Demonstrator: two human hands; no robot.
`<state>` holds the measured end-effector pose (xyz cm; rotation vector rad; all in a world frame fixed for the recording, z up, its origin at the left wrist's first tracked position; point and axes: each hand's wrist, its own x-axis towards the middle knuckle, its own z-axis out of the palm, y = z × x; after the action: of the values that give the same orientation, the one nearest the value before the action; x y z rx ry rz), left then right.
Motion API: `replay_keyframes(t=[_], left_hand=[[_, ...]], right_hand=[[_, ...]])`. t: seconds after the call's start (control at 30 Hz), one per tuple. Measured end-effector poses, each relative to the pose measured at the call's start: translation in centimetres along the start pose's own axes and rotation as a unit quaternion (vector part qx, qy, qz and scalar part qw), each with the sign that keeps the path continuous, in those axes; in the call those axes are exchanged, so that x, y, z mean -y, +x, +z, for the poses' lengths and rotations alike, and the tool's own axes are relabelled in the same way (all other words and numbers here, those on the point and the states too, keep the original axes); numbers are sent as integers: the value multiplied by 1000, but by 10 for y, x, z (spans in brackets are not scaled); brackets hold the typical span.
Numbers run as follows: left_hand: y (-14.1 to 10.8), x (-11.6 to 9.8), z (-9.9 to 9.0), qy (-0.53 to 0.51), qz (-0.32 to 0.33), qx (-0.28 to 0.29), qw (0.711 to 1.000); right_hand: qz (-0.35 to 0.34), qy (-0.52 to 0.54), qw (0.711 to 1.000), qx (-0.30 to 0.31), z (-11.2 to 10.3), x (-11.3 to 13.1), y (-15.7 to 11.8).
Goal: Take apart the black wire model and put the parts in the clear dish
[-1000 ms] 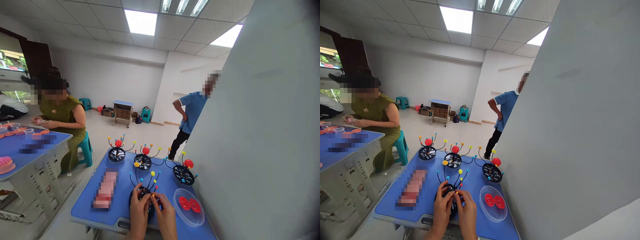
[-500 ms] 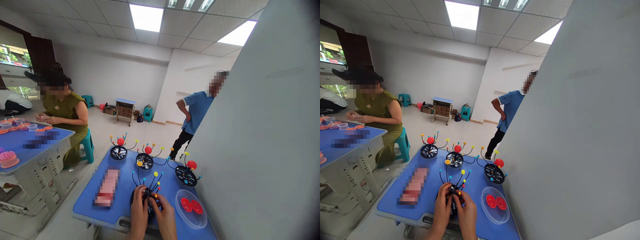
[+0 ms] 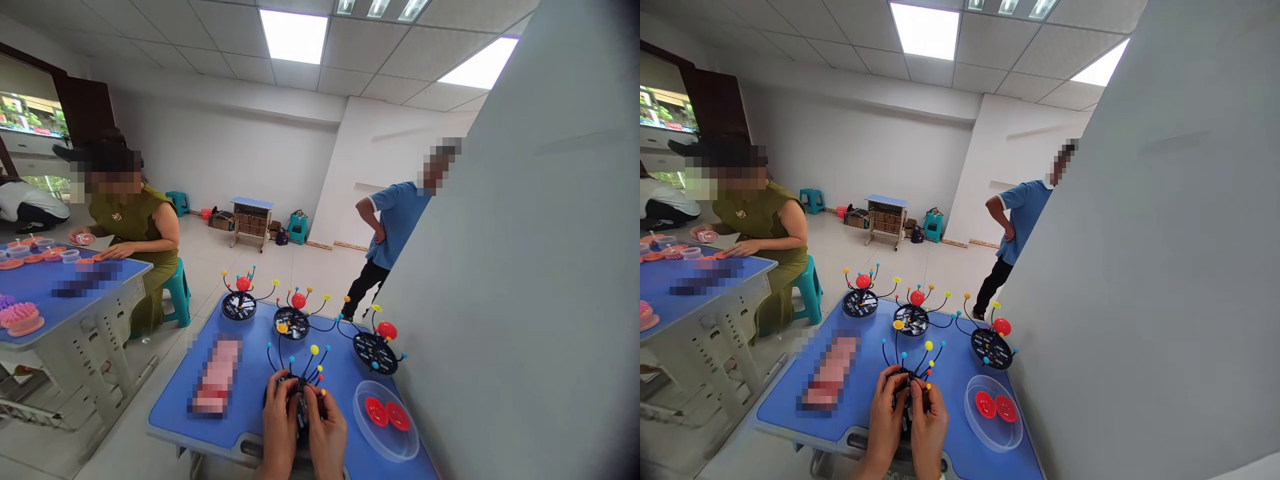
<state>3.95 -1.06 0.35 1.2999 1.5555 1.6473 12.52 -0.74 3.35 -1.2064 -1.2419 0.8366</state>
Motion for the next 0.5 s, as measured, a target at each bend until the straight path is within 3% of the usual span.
replay_keyframes(t=[0.17,0.3,0.5], left_hand=[[1,-3,-1,-5,-5,6,1000],[-6,-7,-15,-13,-7,11,1000],[-29,-21,-34,-149,-91,172,969]], right_hand=[[44,51,997,33,-7,14,2],[96,94,989,57,-19,15,-6],[167,142,972,87,-32,6,-38]])
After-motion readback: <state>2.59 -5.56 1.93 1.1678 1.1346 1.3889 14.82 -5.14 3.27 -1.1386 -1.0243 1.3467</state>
